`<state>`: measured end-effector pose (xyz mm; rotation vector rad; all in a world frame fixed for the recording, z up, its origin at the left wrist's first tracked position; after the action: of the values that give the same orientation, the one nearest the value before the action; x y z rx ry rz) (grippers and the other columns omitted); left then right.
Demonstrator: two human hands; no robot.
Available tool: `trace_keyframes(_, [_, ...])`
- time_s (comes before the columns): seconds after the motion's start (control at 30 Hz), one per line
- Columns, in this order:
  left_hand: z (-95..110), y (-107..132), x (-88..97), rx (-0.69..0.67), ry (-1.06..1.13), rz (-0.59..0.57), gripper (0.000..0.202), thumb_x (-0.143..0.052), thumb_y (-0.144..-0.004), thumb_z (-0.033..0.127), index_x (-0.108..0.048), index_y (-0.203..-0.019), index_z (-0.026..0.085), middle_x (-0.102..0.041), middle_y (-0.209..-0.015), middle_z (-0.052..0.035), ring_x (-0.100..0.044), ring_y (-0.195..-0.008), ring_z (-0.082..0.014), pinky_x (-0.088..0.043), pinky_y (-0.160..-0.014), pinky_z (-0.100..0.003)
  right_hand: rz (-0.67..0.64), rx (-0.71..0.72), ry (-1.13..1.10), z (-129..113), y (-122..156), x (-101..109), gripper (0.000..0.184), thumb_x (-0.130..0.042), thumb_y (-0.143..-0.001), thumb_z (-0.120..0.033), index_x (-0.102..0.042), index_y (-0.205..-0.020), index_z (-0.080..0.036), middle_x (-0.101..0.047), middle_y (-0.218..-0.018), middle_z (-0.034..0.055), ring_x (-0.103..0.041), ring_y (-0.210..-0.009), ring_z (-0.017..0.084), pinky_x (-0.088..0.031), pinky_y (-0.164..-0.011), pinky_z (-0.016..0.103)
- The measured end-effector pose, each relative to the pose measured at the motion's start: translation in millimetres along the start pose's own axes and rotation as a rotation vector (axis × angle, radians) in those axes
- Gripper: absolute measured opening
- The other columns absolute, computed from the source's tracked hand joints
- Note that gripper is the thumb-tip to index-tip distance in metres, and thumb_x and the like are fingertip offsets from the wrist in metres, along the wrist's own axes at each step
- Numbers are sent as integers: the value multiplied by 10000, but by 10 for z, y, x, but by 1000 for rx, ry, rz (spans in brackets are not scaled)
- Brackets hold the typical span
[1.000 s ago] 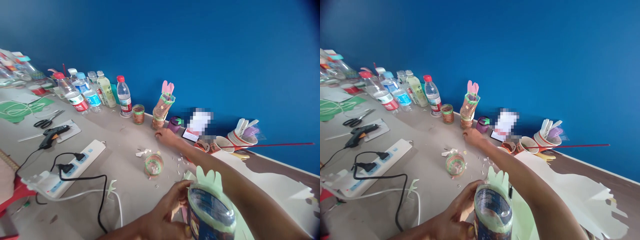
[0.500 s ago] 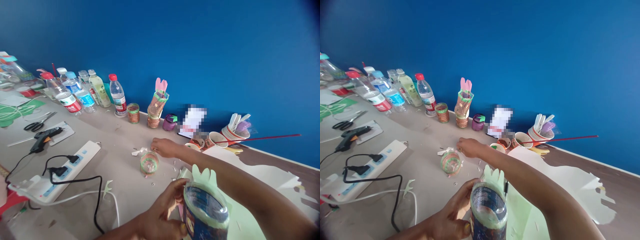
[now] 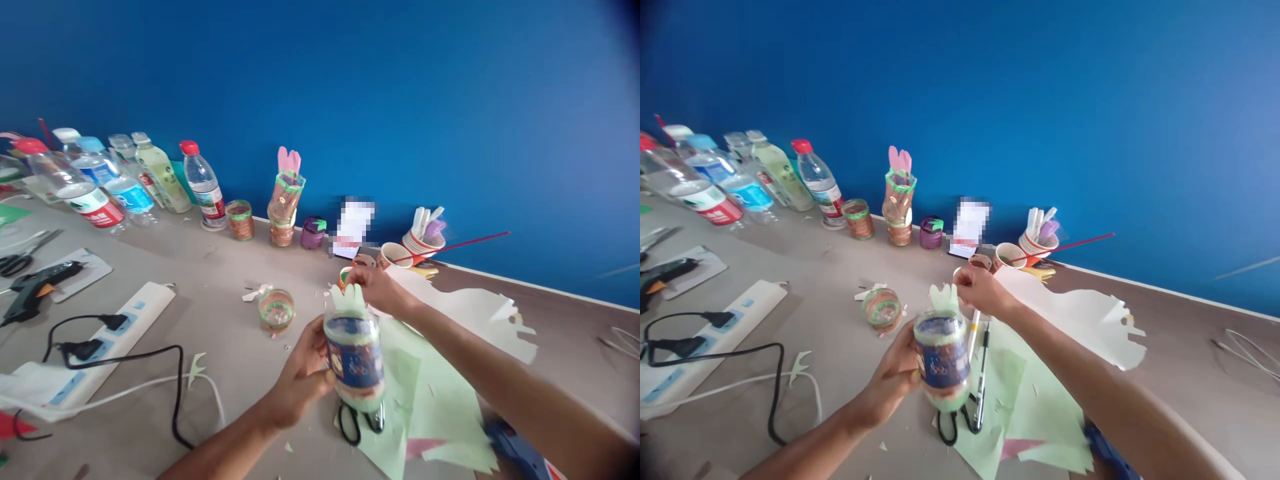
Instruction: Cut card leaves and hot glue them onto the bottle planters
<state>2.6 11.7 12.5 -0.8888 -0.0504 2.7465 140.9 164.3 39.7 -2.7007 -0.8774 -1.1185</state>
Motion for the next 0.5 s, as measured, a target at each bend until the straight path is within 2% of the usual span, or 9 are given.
trace_keyframes(0.17, [-68, -10, 36, 10, -64, 30, 616, -711, -779, 384, -493, -1335, 232, -580, -1299, -126, -542, -1191, -316, -395, -1047, -456, -2, -150, -167, 200, 1048, -75, 69, -512, -783, -223, -562, -757, -182, -514, -552, -45, -493, -498, 108, -399, -475, 217])
trace_keyframes(0.27, [-104, -17, 60, 5, -114, 28, 555, -684, -804, 356, -512, -1317, 233, -590, -1283, -114, -522, -1222, -316, -419, -1032, -431, 12, -235, -237, 237, 1462, -199, 79, -506, -782, -191, -584, -769, -192, -527, -594, -42, -467, -522, 104, -384, -505, 224])
trace_keyframes(0.37, [-137, -39, 91, -28, -141, 26, 573, -673, -817, 331, -481, -1351, 253, -537, -1371, -106, -462, -1295, -314, -419, -1033, -407, 46, -226, -141, 196, 1629, -286, 114, -507, -788, -153, -606, -769, -204, -578, -649, -27, -479, -559, 115, -386, -530, 230])
trace_keyframes(0.5, [-146, -74, 136, -52, -179, 66, 577, -683, -814, 314, -469, -1343, 232, -538, -1352, -119, -484, -1263, -290, -413, -1035, -413, 57, -96, 23, 57, 1603, -385, 201, -472, -787, -68, -622, -768, -199, -646, -745, 9, -548, -631, 134, -420, -579, 232])
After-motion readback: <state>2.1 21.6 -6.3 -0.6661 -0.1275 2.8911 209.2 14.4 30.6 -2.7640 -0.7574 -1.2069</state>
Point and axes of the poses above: each hand's wrist, its own y-axis away from the middle knuckle, its own x-axis out of the back of the hand, z = x × y, the point moved 3 cm from there along -y, towards the middle knuckle
